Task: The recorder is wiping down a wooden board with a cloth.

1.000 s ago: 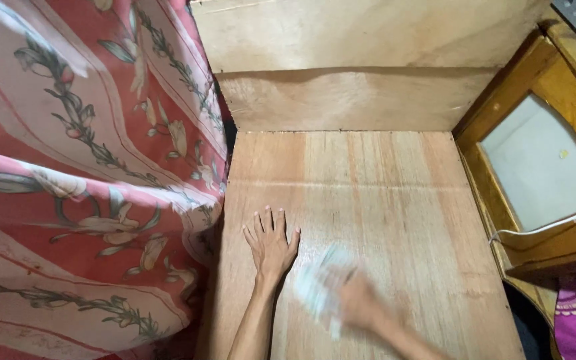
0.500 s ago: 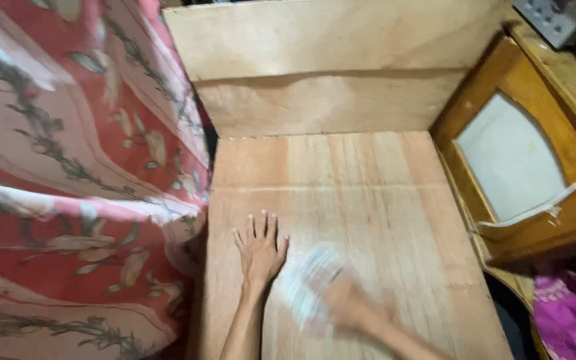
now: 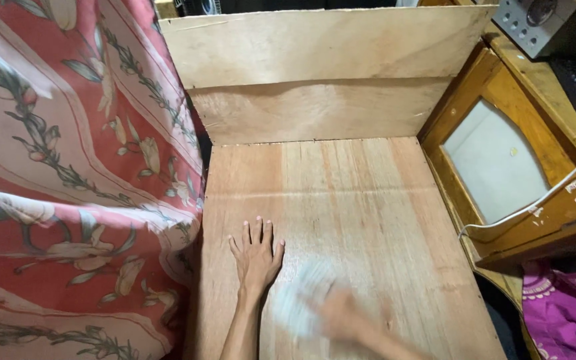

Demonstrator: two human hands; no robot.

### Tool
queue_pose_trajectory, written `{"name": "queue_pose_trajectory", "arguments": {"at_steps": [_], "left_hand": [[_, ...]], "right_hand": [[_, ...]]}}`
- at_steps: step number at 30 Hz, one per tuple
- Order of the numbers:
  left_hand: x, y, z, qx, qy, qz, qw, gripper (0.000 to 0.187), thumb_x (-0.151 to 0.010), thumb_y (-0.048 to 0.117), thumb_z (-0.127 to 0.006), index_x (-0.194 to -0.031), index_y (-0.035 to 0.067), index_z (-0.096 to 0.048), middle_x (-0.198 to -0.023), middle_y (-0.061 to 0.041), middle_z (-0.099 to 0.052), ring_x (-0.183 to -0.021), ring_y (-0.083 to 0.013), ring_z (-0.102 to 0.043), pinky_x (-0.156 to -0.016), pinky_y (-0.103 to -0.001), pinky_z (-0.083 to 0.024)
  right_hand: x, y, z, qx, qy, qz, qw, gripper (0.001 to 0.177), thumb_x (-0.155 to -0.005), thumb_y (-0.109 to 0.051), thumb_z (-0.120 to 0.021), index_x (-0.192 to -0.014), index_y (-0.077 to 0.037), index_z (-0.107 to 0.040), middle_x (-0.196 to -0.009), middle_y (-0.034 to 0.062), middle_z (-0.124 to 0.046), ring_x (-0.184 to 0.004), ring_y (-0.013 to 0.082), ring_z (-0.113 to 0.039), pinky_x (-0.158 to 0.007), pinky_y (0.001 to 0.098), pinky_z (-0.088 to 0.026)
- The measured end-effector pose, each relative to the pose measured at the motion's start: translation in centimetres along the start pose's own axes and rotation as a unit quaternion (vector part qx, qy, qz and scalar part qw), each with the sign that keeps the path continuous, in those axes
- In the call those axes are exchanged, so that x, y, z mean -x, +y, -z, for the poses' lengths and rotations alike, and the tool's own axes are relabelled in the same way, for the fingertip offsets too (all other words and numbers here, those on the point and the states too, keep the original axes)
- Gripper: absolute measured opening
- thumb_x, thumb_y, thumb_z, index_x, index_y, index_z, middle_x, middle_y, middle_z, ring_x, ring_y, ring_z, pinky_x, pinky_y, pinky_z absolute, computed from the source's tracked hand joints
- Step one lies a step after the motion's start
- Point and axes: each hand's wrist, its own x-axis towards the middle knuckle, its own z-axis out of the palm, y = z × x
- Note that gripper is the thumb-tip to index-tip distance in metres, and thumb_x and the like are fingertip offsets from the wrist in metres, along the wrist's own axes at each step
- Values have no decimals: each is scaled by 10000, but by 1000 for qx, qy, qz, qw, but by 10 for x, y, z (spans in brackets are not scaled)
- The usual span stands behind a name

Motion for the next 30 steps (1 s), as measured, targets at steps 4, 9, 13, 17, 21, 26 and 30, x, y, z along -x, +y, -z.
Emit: {"name": "queue_pose_trajectory", "arguments": {"at_steps": [4,9,13,17,21,26,30], "left_hand": [[-5,-2,2,-12,3,8,1000,661,-962,507,-491,-1525,166,-437,-1640,-103,-320,-1530,-381,-218,-1175,-728,-60],[-3,-1,-3,2,-13,7,1000,664,-978,505,-470,-1540,158,-413,-1655,-111,-289,-1535,-388,-183,-1176,-719,-25],[-3,-2,-3,-6,-21,9,1000,667,-981,520,-460,-1541,163,-402,-1645,-124,-278,-1528,-391,-168,-1174,-716,-8],[-2,-3,-5,-7,-29,8,1000,671,-976,512,-470,-1544,163,-406,-1656,-121,-283,-1541,-388,-162,-1184,-709,-10],[-2,-3,-6,-16,-36,8,999,685,-967,518,-471,-1549,164,-396,-1651,-112,-286,-1534,-381,-170,-1181,-713,-11],[-5,-4,-5,-12,-9,0,1000,673,-973,507,-479,-1541,151,-414,-1647,-124,-297,-1532,-391,-181,-1174,-720,-23],[1,-3,-5,-13,-13,-2,1000,651,-982,505,-481,-1526,149,-433,-1656,-121,-300,-1539,-396,-184,-1176,-724,-31]], "right_hand": [[-8,-16,52,170,129,301,930,639,-928,-690,-630,-1503,-521,-410,-1665,-139,-351,-1588,173,-336,-1357,444,-244],[-60,127,24,-16,-71,-159,985,743,-915,-759,-592,-1475,-280,-495,-1521,64,-573,-1385,246,-578,-1198,483,-405],[-72,18,115,-28,-327,-272,905,904,-934,-722,-498,-1665,-235,-282,-1460,204,-610,-1169,318,-711,-996,445,-593],[5,-35,55,-4,-97,194,976,811,-961,-676,-596,-1656,-373,-308,-1613,97,-395,-1432,335,-421,-1186,510,-319],[-16,50,-16,-96,-103,102,985,754,-941,-634,-606,-1552,-207,-494,-1606,181,-414,-1424,412,-381,-1111,610,-307],[-63,83,56,332,-90,-203,917,553,-1023,-444,-427,-1486,-142,-457,-1496,210,-445,-1324,434,-427,-1084,589,-336],[-26,-13,37,-111,-123,47,985,807,-910,-662,-610,-1522,-172,-419,-1628,236,-336,-1479,495,-306,-1167,668,-189]]}}
